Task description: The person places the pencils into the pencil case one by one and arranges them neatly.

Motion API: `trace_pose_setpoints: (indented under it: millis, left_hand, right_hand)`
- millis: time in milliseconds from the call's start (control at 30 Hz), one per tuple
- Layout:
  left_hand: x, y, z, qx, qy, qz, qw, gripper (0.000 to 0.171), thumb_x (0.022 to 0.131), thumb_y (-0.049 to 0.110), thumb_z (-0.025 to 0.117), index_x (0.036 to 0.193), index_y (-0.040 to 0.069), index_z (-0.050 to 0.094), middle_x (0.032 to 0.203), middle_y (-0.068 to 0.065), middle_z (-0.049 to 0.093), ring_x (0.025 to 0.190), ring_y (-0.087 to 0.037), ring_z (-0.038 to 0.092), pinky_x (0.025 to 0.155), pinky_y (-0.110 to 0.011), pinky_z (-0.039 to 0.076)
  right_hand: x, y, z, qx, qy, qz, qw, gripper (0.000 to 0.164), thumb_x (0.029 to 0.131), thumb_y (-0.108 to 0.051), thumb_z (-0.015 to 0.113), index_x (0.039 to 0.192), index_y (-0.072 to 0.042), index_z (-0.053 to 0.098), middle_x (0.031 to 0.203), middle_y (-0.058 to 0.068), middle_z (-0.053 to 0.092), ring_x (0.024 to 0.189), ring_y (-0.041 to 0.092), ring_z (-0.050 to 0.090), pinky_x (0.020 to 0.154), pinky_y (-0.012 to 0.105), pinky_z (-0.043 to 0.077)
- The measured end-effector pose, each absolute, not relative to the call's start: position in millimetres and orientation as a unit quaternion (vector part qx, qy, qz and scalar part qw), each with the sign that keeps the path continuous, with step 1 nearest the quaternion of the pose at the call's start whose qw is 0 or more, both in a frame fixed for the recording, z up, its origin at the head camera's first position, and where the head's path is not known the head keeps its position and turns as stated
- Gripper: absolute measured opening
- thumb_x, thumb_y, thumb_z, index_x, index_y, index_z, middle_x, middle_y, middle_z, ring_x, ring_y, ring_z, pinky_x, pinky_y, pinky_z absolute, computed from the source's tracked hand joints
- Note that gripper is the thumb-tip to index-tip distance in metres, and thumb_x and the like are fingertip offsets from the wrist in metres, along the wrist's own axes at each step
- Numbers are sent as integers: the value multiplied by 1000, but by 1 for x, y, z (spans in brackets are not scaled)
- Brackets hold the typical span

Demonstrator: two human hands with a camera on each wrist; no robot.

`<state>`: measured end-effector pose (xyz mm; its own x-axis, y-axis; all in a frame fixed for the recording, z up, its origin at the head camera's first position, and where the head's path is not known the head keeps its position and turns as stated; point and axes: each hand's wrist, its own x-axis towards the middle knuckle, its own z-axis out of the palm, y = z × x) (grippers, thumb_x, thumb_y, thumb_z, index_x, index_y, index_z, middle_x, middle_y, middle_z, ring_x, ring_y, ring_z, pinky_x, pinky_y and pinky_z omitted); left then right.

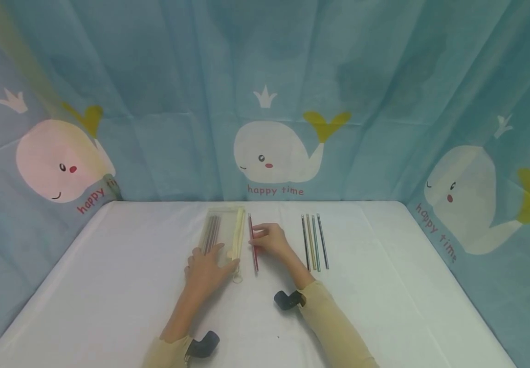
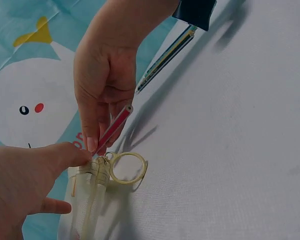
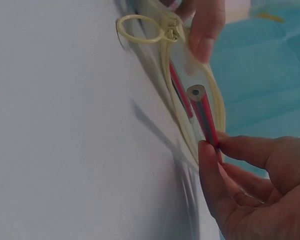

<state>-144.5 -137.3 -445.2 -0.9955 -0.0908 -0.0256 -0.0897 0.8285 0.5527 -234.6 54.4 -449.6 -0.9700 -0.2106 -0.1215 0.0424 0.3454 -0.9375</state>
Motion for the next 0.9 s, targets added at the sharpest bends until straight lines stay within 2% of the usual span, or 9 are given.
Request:
trace_pose_setpoints:
  millis: [400,667,900]
  left_hand:
    - [-146,-140,-446,50,-952,-301,-9,75,95,54,72,151,6,56,136,-33,50,117,-47,49,95,-66,39]
    - [-147,-139,-446,54,-953,-297,-8,74,94,54,72,149,5,58,131,-33,49,110,-45,49,91,-63,40]
    - [-147,-139,-445,56,-953,-296,-7,74,95,53,72,149,5,58,134,-35,48,113,-47,48,92,-66,39]
  right_hand:
    - [-241,38,-450,-47,810,-572,120,46,90,-4,81,132,7,66,110,23,77,89,27,78,77,32,62]
    - [-248,30,-452,-43,813,-568,122,44,90,-6,82,130,6,68,107,20,77,85,23,76,77,31,61]
    - [-250,23,-452,-54,809,-573,124,45,91,-5,80,131,9,66,111,23,77,88,27,78,78,30,61]
